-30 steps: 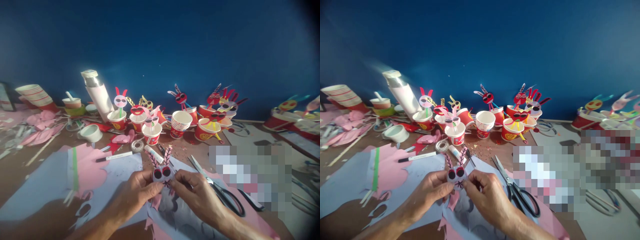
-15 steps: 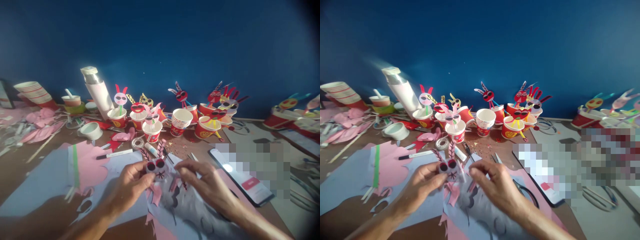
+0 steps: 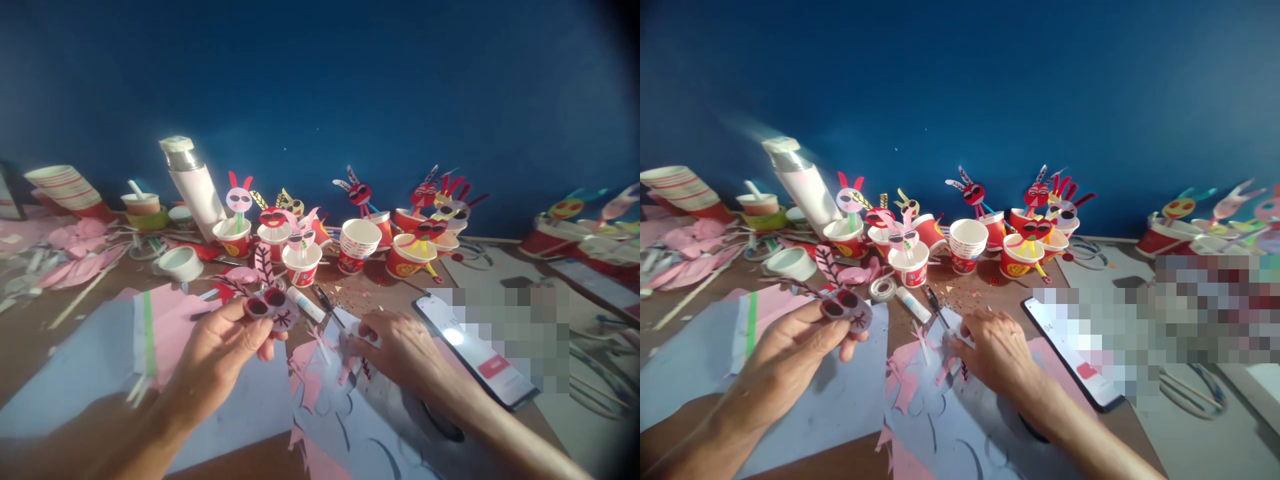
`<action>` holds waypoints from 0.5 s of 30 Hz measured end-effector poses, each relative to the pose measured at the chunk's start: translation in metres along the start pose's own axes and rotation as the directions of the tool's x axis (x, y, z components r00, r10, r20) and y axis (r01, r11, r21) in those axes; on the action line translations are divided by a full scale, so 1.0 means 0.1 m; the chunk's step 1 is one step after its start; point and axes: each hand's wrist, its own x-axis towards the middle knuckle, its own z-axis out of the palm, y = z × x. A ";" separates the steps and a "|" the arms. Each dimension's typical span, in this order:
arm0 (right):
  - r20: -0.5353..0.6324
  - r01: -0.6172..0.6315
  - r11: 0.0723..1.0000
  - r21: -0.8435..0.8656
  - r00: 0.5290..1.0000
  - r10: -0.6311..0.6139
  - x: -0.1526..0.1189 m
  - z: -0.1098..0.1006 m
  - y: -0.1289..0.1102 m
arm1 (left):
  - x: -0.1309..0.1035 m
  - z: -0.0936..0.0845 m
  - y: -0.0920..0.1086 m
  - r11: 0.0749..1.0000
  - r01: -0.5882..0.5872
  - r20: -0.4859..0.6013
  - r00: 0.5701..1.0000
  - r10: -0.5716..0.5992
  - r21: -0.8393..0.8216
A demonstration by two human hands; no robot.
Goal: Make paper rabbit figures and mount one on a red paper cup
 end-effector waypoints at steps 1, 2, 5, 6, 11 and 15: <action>0.000 0.006 1.000 -0.025 1.000 -0.006 0.00 0.02 -0.01 | 0.00 0.00 0.01 1.000 0.003 0.017 1.000 -0.003 -0.008; -0.001 0.011 0.999 -0.048 1.000 -0.011 0.01 0.04 -0.01 | 0.00 0.01 0.01 1.000 0.010 0.035 0.999 -0.009 -0.013; -0.017 0.009 0.995 -0.099 1.000 -0.011 0.03 0.03 0.04 | 0.01 0.05 -0.03 0.999 0.036 0.082 0.996 -0.035 -0.012; -0.029 0.001 0.993 -0.114 1.000 -0.005 0.04 0.02 0.08 | 0.02 0.07 -0.05 0.999 0.040 0.091 0.995 -0.039 -0.013; -0.066 -0.033 0.983 -0.178 0.998 0.021 0.12 -0.02 0.26 | 0.04 0.13 -0.18 0.993 0.109 0.143 0.984 -0.103 -0.036; -0.044 -0.036 0.981 -0.189 0.999 0.028 0.17 0.01 0.35 | 0.04 0.17 -0.28 0.979 0.182 0.158 0.973 -0.167 -0.090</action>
